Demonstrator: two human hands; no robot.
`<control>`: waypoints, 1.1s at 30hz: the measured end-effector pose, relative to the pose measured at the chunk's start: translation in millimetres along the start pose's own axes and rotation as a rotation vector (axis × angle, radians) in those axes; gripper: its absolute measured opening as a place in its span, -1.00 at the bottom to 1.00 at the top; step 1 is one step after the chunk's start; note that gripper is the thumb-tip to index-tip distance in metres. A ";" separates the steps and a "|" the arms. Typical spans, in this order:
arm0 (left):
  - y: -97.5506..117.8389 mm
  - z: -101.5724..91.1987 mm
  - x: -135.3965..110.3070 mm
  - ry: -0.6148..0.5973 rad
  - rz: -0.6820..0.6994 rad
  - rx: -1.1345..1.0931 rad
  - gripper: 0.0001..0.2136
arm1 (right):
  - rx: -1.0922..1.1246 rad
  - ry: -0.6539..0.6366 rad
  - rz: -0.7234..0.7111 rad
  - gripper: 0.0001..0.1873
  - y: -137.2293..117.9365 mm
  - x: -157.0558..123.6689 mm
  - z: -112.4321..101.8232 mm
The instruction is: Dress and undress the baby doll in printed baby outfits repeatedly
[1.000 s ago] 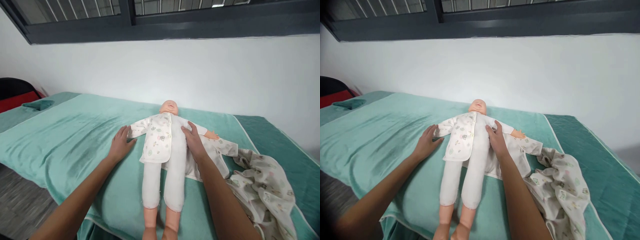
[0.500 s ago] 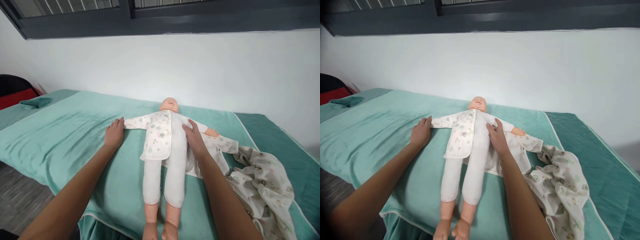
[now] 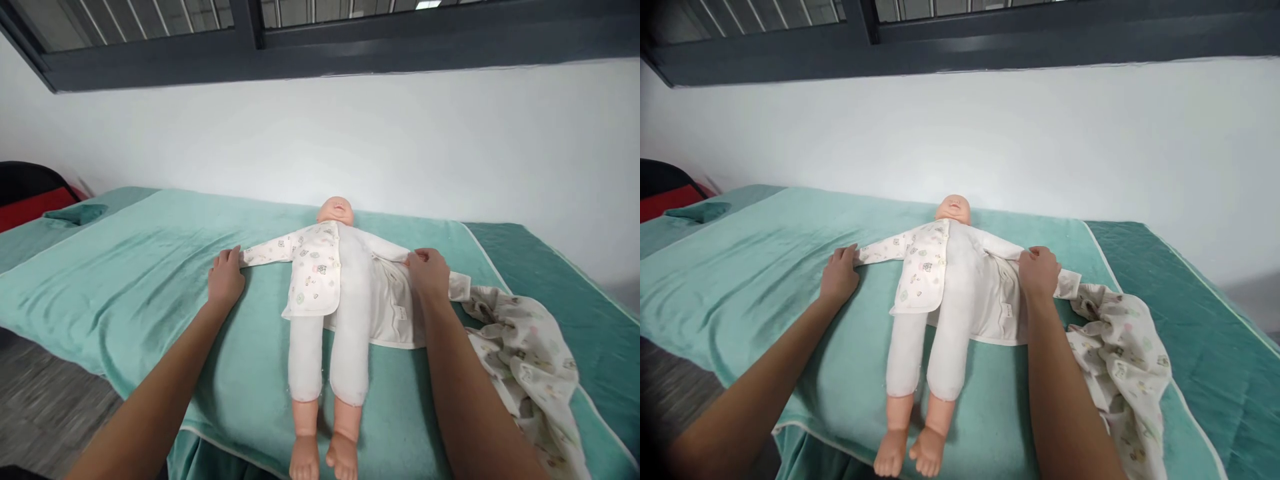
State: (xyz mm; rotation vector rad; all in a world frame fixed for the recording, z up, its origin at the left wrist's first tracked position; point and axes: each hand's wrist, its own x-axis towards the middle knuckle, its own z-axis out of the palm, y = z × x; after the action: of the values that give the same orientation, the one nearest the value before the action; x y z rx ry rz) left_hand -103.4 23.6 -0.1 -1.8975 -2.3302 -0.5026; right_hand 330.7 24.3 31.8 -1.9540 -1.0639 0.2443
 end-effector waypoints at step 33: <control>302.3 -43.3 15.9 -0.349 1.125 0.106 -0.73 | 0.078 -0.023 0.093 -0.62 16.0 10.4 -31.7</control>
State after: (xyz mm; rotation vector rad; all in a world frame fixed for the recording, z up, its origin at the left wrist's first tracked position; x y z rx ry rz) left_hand 179.5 76.9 103.3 -2.9135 -0.9861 0.0887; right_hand 363.2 9.1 40.8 -1.9369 -0.9652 0.3544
